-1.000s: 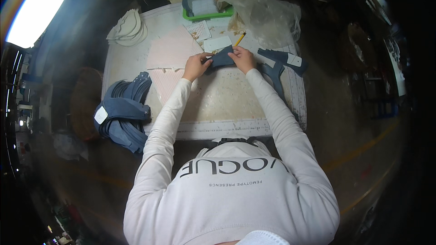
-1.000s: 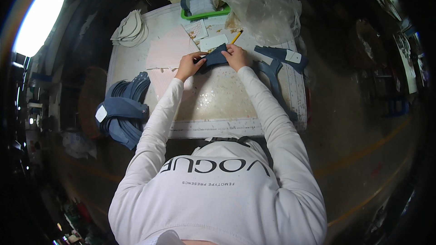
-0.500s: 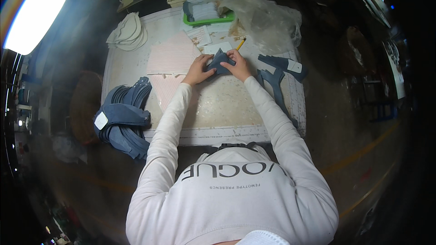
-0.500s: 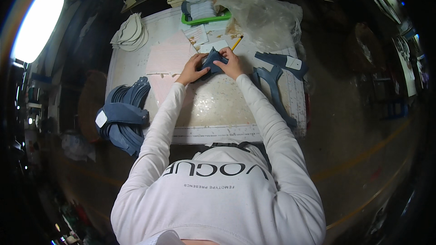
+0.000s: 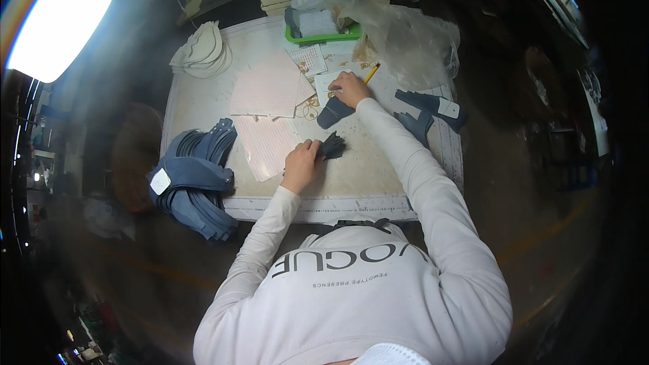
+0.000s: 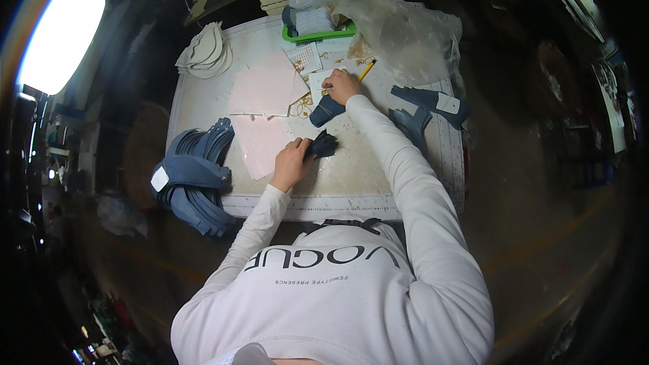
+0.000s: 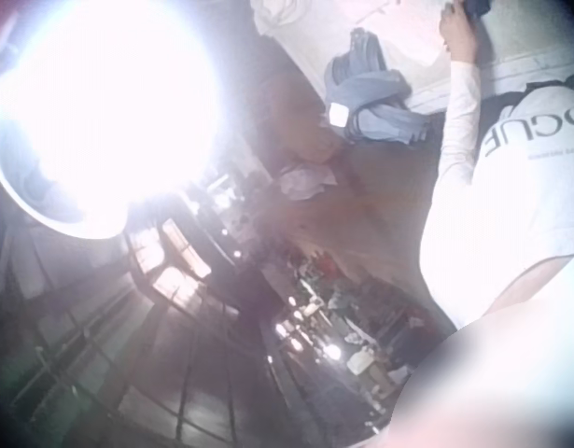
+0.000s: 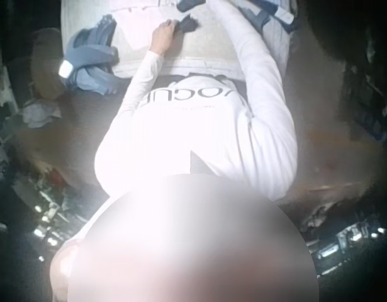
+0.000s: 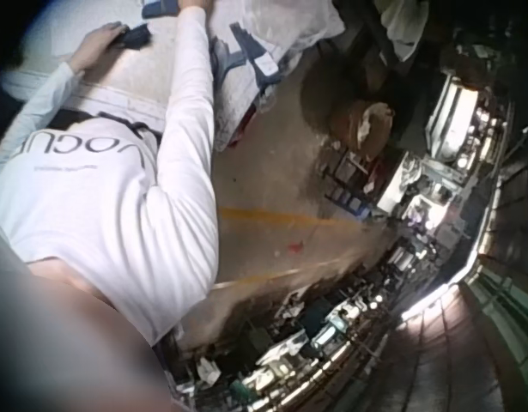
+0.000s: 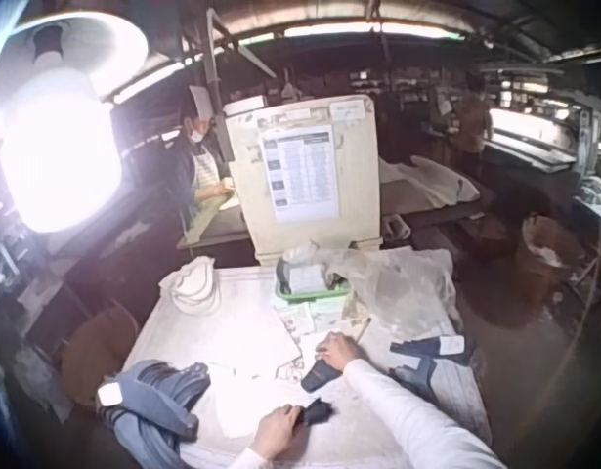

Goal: The person repeatedly picks up small blue plastic parts and white adhesive sheets from a workbench, peels the backing from the adhesive, and presses the adhesive onto the parts. The person handles the parts one at a time and places them back on the table after applying the adhesive.

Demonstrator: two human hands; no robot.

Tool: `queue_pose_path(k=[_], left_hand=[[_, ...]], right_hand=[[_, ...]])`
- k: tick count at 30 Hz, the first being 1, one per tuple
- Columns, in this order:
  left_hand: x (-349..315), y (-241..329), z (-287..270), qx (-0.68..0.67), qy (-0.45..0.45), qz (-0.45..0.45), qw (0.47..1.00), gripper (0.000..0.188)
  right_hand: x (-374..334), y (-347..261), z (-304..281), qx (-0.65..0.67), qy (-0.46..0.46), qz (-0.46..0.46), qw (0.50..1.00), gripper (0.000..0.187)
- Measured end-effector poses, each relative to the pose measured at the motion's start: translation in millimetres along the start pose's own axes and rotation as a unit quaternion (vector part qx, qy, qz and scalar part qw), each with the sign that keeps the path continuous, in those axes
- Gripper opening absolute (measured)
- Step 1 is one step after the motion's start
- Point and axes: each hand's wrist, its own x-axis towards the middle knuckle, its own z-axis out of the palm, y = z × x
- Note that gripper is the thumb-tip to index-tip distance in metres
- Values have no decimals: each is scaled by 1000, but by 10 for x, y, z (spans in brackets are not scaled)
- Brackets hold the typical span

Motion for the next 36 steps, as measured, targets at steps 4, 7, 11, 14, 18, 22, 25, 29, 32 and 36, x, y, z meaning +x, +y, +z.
queue_pose_path(k=[4,7,11,14,18,22,25,29,32,36], left_hand=[[-105,3,213,-17,56,21,998,29],[-129,-41,221,-67,21,-17,997,32],[-39,-48,138,-493,62,-152,854,29],[96,33,121,-781,103,-200,582,37],[267,218,179,-826,110,-196,516,36],[374,351,266,-814,72,-169,550,33],[396,413,349,-815,39,-176,551,30],[372,507,473,-849,-4,-212,484,27],[329,605,554,-870,-35,-223,438,29],[371,635,518,-869,-47,-249,426,29]], right_hand=[[69,15,54,16,19,-15,1000,5],[114,9,-22,74,47,-23,996,6],[85,-156,-233,270,126,67,952,5],[-189,-421,-394,308,100,-1,946,9],[-756,-784,-547,360,-6,26,933,26],[-1160,-860,-747,353,77,32,932,25],[-1366,-827,-853,240,191,-16,952,21],[-1583,-764,-873,223,271,8,936,19],[-1639,-752,-799,560,230,74,792,20],[-1789,-649,-851,702,100,131,693,20]])
